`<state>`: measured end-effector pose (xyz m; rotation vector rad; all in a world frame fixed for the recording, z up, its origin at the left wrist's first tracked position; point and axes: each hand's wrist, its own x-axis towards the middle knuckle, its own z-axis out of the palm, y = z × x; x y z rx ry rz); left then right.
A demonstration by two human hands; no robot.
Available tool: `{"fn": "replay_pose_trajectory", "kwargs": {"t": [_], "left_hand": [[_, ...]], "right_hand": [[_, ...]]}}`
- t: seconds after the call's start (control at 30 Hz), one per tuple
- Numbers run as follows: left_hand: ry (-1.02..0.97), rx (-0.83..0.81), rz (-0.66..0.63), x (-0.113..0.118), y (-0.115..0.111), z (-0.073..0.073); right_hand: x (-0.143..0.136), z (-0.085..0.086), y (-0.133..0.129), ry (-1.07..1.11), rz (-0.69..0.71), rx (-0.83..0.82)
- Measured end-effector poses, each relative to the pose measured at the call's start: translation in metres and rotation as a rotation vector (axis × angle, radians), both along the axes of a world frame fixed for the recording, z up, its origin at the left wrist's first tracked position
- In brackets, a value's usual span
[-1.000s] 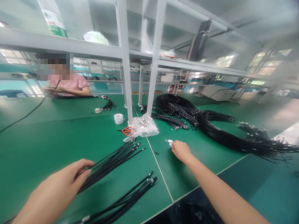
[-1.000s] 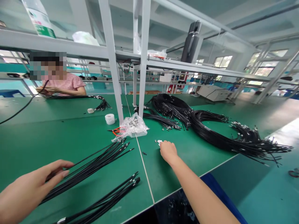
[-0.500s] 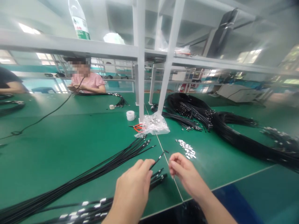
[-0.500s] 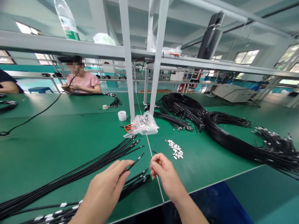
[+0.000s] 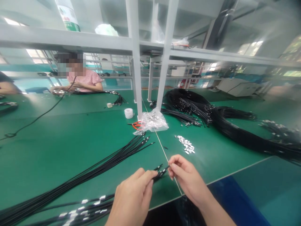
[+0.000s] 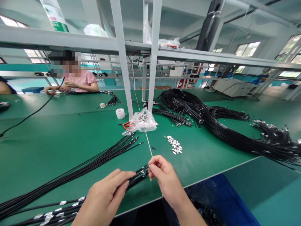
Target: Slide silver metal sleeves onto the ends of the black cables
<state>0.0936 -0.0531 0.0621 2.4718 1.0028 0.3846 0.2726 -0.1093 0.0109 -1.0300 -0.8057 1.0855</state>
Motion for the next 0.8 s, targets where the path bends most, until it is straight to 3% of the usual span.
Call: {"fn": "replay_pose_trajectory", "kwargs": {"t": [0.13,0.3,0.4,0.63,0.8], "left_hand": [[0.034,-0.025,0.01,-0.001,0.001,0.003],[0.064,-0.063,-0.022,-0.004,0.003,0.005],[0.071,-0.063,-0.011,-0.003,0.005,0.004],[-0.109,-0.254,-0.081,-0.006,0.015,0.006],[-0.122,-0.241,-0.034,-0.008,0.015,0.008]], "right_hand": [[0.002,0.001,-0.002,-0.196,-0.001,-0.041],[0.002,0.006,-0.001,-0.134,0.068,-0.056],[0.0,0.01,-0.002,-0.218,0.07,-0.083],[-0.004,0.013,-0.001,-0.095,0.147,-0.114],[-0.01,0.014,0.002,-0.199,0.118,-0.111]]}}
